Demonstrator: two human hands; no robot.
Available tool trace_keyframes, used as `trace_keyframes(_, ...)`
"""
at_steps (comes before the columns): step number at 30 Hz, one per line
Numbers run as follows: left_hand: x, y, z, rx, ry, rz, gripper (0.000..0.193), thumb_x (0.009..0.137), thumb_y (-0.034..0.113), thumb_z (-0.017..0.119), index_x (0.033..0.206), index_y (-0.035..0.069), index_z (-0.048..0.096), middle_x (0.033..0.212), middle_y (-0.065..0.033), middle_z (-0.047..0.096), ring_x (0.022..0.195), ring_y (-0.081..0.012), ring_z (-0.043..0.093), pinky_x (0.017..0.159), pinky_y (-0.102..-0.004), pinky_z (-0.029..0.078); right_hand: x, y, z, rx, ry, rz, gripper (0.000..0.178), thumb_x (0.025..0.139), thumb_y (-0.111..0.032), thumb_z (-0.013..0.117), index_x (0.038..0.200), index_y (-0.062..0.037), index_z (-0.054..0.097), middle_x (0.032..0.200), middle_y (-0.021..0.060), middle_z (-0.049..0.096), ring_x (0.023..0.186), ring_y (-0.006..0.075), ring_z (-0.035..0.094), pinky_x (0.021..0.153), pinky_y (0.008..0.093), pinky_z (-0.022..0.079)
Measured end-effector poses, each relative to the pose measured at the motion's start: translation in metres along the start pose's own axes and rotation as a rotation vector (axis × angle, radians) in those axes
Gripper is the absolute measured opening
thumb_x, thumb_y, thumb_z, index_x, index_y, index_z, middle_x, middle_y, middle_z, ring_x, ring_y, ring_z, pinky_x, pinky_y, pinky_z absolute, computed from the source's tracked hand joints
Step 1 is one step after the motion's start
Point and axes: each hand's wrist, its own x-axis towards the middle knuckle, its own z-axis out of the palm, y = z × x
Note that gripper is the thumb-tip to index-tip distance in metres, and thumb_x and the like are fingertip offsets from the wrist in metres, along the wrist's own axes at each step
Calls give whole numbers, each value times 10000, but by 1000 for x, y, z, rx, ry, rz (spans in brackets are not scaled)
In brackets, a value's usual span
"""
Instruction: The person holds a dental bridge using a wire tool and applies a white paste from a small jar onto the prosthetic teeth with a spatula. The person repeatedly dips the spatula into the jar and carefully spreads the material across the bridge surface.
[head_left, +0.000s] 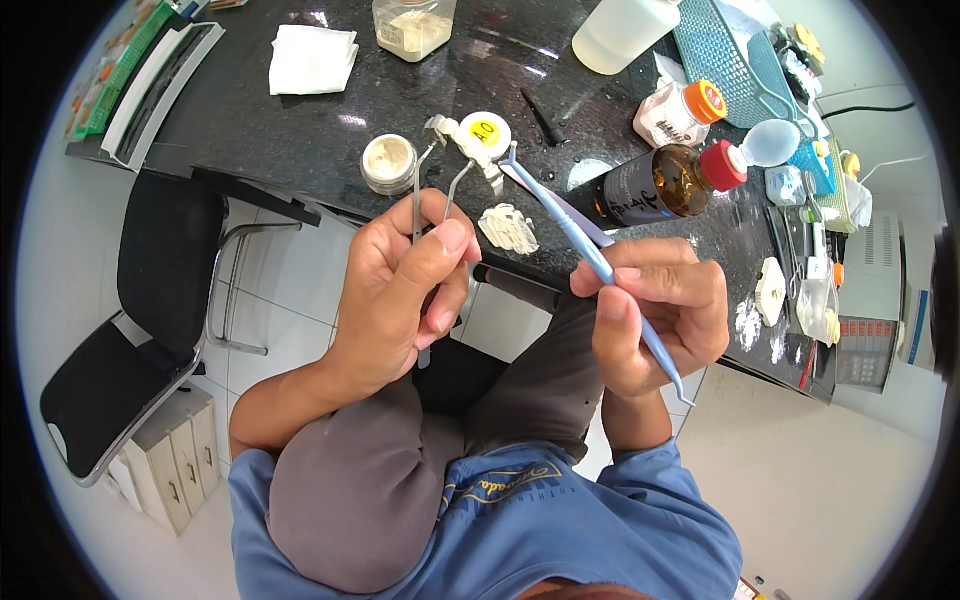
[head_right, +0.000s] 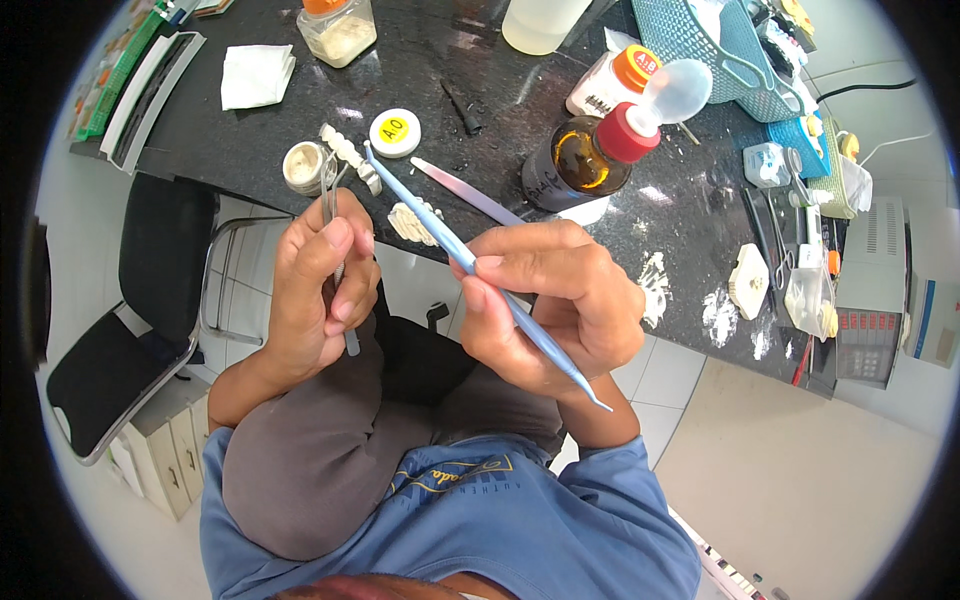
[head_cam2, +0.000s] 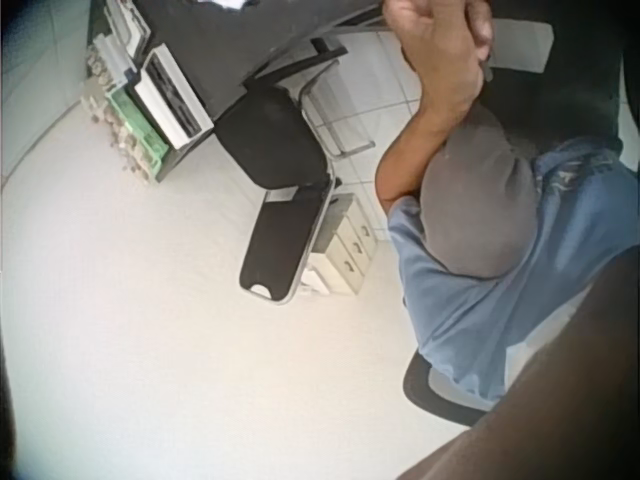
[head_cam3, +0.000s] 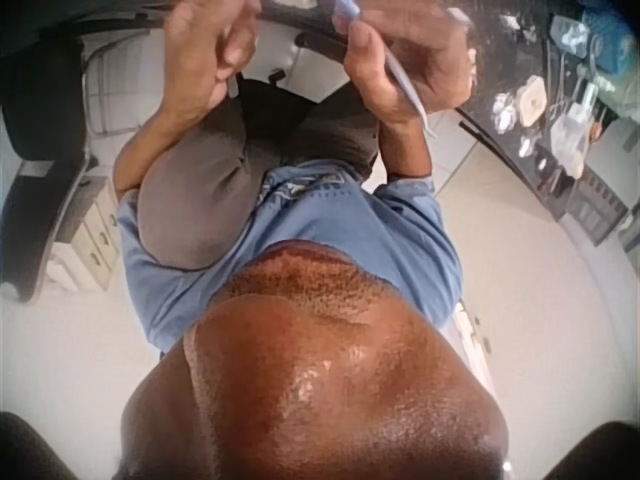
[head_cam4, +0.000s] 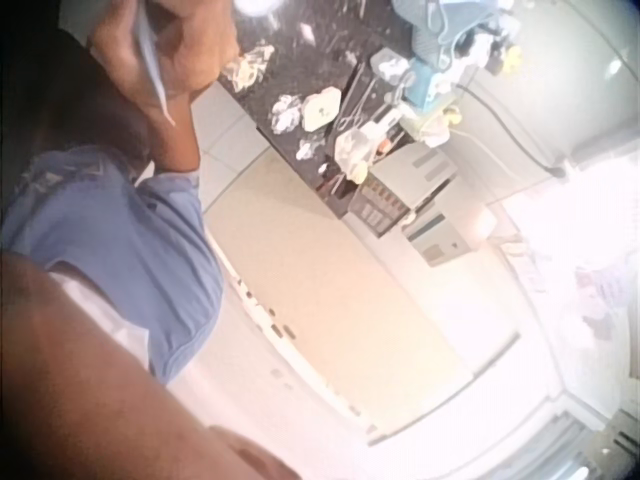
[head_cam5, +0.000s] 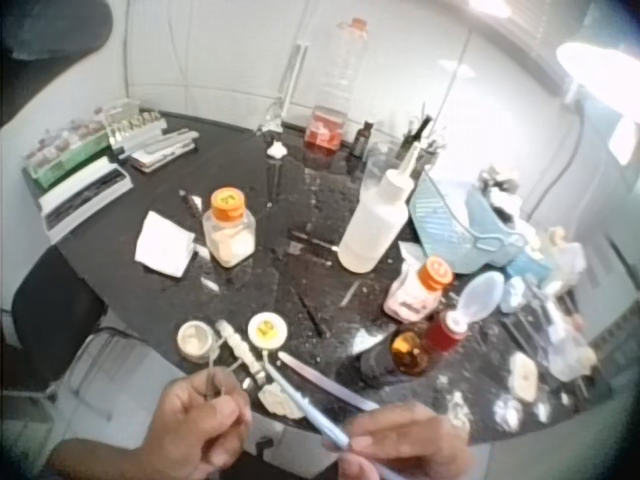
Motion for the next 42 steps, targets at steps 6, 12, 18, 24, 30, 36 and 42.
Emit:
trace_keyframes(6, 0, 0, 0, 0, -5, 6, 161, 903, 189, 537, 870, 43, 478, 778, -31, 549, 410, -10, 386, 320, -160, 257, -2, -1, 3, -16, 14, 22, 183, 667, 99, 671, 809, 46, 569, 730, 168, 641, 658, 192, 647, 533, 240, 497)
trace_keyframes(12, 0, 0, -3, 21, -48, -7, 165, 904, 191, 535, 870, 39, 480, 749, -29, 540, 401, -10, 376, 320, -161, 256, -1, -1, 3, -41, 20, 41, 182, 656, 100, 675, 801, 44, 580, 713, 147, 646, 649, 187, 647, 532, 238, 491)
trace_keyframes(18, 0, 0, 2, 24, -2, 17, 167, 908, 194, 530, 870, 39, 479, 701, -26, 527, 396, -9, 367, 319, -163, 254, -2, -3, 4, -41, 33, 63, 176, 666, 97, 676, 803, 47, 578, 712, 143, 643, 654, 191, 648, 545, 246, 494)
trace_keyframes(24, 0, 1, 0, 28, -29, 15, 175, 912, 198, 525, 854, 39, 480, 657, -15, 513, 390, -7, 360, 319, -164, 252, -3, -1, 3, -33, 21, 59, 178, 677, 94, 674, 817, 50, 574, 722, 146, 640, 670, 202, 651, 561, 254, 500)
trace_keyframes(30, 0, 1, -1, 28, -43, 3, 176, 911, 195, 523, 845, 40, 476, 618, -8, 495, 383, -7, 342, 320, -163, 251, -3, -2, 4, -36, 26, 67, 166, 682, 93, 666, 810, 48, 573, 721, 148, 641, 665, 199, 649, 561, 252, 499)
trace_keyframes(36, 0, 2, 2, 30, -17, 5, 161, 910, 185, 517, 853, 41, 476, 613, -8, 493, 385, -7, 342, 319, -162, 250, -2, -2, 3, -47, 21, 60, 162, 681, 92, 661, 809, 44, 573, 717, 135, 644, 647, 192, 646, 551, 248, 497)
trace_keyframes(42, 0, 2, 2, 29, -26, 9, 159, 910, 185, 518, 855, 42, 478, 605, -4, 489, 387, -6, 344, 316, -161, 246, -2, -2, 3, -49, 35, 51, 162, 681, 86, 664, 808, 43, 574, 717, 132, 646, 639, 190, 648, 541, 246, 497)
